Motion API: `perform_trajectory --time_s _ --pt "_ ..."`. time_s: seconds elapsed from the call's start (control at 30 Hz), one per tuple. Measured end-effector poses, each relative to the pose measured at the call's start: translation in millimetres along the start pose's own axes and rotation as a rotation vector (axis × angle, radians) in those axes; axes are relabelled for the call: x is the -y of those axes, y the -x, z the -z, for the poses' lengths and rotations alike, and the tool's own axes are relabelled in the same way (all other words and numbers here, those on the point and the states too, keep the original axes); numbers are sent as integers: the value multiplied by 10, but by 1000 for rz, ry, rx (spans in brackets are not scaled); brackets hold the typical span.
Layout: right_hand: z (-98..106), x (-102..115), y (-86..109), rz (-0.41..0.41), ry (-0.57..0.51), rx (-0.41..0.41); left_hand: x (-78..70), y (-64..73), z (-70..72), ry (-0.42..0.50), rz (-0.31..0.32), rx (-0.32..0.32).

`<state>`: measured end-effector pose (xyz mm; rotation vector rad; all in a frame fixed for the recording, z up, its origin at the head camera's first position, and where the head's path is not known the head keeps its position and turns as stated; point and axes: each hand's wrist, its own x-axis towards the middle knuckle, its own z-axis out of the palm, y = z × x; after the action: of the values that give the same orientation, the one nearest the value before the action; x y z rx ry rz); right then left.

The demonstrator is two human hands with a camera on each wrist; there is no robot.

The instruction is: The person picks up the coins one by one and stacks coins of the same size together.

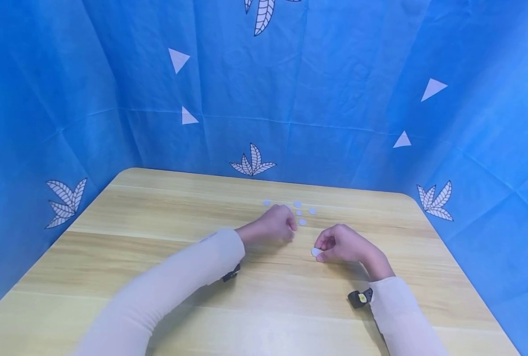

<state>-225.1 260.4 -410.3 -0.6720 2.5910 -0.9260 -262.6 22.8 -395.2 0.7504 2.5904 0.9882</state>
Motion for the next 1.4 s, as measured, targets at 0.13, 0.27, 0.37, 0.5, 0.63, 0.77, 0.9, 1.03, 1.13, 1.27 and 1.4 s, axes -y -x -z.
perform_trajectory --time_s 0.13,0.27,0.37,0.5,0.63,0.77,0.9,1.03,1.13,1.27,1.4 --pt "-2 6 -2 -16 -1 -1 188 -7 204 -37 4 -33" --pt "-3 15 0 -28 -8 1 368 -45 376 -38 13 -78" --pt "-2 16 3 -32 -12 1 492 -84 449 -30 39 -107" --pt "0 11 3 -35 -12 4 609 -137 490 -4 94 -102" --pt "8 10 0 -28 3 -2 658 -192 508 10 120 -82" --pt "13 12 -2 -27 3 -3 678 -242 521 20 134 -59" --pt "13 4 -3 -31 -11 4 686 -282 527 23 146 -30" --pt "6 -7 -12 -27 0 -4 717 -312 539 15 133 -8" --pt "1 -16 -16 -24 3 -8 749 -339 544 14 121 12" --pt "-6 -24 -20 -25 -3 -3 790 -374 541 23 124 33" --pt "-9 -27 -27 -23 -5 -4 808 -402 534 22 126 38"
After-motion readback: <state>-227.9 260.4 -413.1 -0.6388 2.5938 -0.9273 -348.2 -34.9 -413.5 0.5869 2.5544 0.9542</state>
